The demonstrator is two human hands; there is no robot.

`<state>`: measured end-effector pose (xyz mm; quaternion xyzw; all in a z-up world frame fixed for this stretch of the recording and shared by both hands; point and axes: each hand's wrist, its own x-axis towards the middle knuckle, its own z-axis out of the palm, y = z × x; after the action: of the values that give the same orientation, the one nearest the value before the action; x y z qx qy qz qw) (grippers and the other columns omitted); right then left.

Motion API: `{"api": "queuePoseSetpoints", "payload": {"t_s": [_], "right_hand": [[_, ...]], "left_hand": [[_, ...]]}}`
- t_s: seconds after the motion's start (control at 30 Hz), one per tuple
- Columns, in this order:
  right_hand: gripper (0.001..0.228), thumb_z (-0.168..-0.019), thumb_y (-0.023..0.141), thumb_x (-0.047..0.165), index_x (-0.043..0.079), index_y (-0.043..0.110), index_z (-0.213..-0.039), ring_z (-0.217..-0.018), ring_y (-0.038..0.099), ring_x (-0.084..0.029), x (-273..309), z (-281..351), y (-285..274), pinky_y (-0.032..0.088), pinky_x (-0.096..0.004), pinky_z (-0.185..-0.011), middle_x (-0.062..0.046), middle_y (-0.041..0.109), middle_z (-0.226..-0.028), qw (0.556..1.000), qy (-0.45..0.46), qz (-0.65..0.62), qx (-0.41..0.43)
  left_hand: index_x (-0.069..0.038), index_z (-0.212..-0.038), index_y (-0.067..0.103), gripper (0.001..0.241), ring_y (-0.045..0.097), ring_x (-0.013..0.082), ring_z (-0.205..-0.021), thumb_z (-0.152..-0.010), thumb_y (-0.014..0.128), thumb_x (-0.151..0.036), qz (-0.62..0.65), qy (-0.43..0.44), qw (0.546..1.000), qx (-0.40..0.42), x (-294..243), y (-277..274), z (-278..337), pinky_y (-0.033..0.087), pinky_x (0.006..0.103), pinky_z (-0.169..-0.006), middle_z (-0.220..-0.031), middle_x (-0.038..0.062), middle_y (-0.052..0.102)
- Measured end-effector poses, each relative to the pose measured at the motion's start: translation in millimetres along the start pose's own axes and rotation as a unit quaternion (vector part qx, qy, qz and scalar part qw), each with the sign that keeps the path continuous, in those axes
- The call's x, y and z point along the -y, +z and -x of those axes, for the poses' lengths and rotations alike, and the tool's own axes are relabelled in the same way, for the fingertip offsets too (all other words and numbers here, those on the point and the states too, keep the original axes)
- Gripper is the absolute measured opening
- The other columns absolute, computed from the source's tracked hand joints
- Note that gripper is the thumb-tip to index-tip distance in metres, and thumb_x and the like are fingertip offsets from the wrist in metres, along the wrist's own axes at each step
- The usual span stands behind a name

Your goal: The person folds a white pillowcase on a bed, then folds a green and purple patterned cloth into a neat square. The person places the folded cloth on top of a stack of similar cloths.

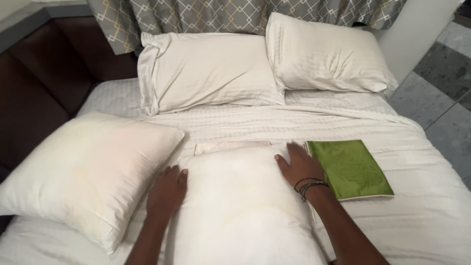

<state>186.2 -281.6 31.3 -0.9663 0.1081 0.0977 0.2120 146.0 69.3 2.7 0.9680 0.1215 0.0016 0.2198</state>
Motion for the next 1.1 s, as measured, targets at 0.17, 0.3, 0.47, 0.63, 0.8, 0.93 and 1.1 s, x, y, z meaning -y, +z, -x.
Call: {"api": "queuePoseSetpoints", "payload": {"t_s": [0.17,0.3,0.47,0.63,0.8,0.93,1.1], "right_hand": [[0.052,-0.100,0.054,0.033,0.011,0.052,-0.147,-0.139,0.050,-0.028,71,58,-4,0.039,-0.040,-0.119,-0.010,0.051,-0.154,0.956,-0.275,-0.041,-0.093],[0.052,-0.094,0.044,0.010,0.017,0.056,-0.144,-0.140,0.052,-0.019,70,66,32,0.026,-0.045,-0.124,-0.003,0.056,-0.154,0.940,-0.341,-0.016,0.008],[0.055,-0.093,0.043,0.011,0.016,0.049,-0.148,-0.145,0.044,-0.016,57,45,50,0.020,-0.042,-0.125,-0.004,0.050,-0.155,0.949,-0.311,-0.038,0.012],[0.054,-0.097,0.038,0.018,0.020,0.046,-0.150,-0.149,0.037,-0.013,73,27,54,0.016,-0.042,-0.126,-0.001,0.045,-0.159,0.958,-0.284,-0.002,0.025],[0.054,-0.104,0.032,0.040,0.020,0.040,-0.153,-0.153,0.024,-0.018,71,4,59,0.010,-0.045,-0.125,-0.001,0.036,-0.163,0.966,-0.247,0.074,-0.004],[0.070,-0.098,0.035,0.062,0.021,0.038,-0.155,-0.154,0.023,-0.018,63,-2,47,0.010,-0.044,-0.125,-0.003,0.034,-0.163,0.979,-0.179,0.099,-0.011],[0.077,-0.097,0.034,0.070,0.020,0.040,-0.156,-0.156,0.025,-0.020,38,-12,31,0.013,-0.046,-0.128,-0.005,0.037,-0.164,0.989,-0.117,0.094,0.014]], "left_hand": [[-0.009,-0.135,0.063,0.040,0.062,0.0294,-0.126,-0.104,0.044,-0.023,0.049,0.216,0.975,0.012,-86,-23,59,0.048,0.0433,-0.117,-0.140,0.012,0.065],[0.003,-0.138,0.052,0.053,0.042,0.0316,-0.141,-0.089,0.055,-0.016,-0.049,0.311,0.948,0.045,-117,14,70,0.027,0.0570,-0.114,-0.146,0.020,0.052],[-0.002,-0.146,0.049,0.052,0.040,0.0255,-0.146,-0.098,0.048,-0.023,0.008,0.264,0.964,0.024,-122,21,67,0.023,0.0502,-0.121,-0.152,0.014,0.051],[-0.008,-0.152,0.041,0.057,0.031,0.0233,-0.150,-0.101,0.038,-0.032,-0.040,0.234,0.969,0.061,-110,40,34,0.017,0.0498,-0.122,-0.159,0.010,0.041],[-0.014,-0.156,0.036,0.058,0.025,0.0240,-0.152,-0.103,0.030,-0.039,-0.076,0.216,0.971,0.071,-106,39,2,0.013,0.0504,-0.123,-0.163,0.008,0.033],[-0.018,-0.157,0.035,0.066,0.024,0.0231,-0.154,-0.101,0.033,-0.052,-0.085,0.165,0.978,0.094,-96,28,-13,0.014,0.0487,-0.124,-0.165,0.007,0.031],[-0.018,-0.158,0.035,0.070,0.024,0.0213,-0.156,-0.103,0.027,-0.061,-0.083,0.079,0.986,0.123,-57,17,-28,0.012,0.0498,-0.127,-0.166,0.005,0.031]]}}
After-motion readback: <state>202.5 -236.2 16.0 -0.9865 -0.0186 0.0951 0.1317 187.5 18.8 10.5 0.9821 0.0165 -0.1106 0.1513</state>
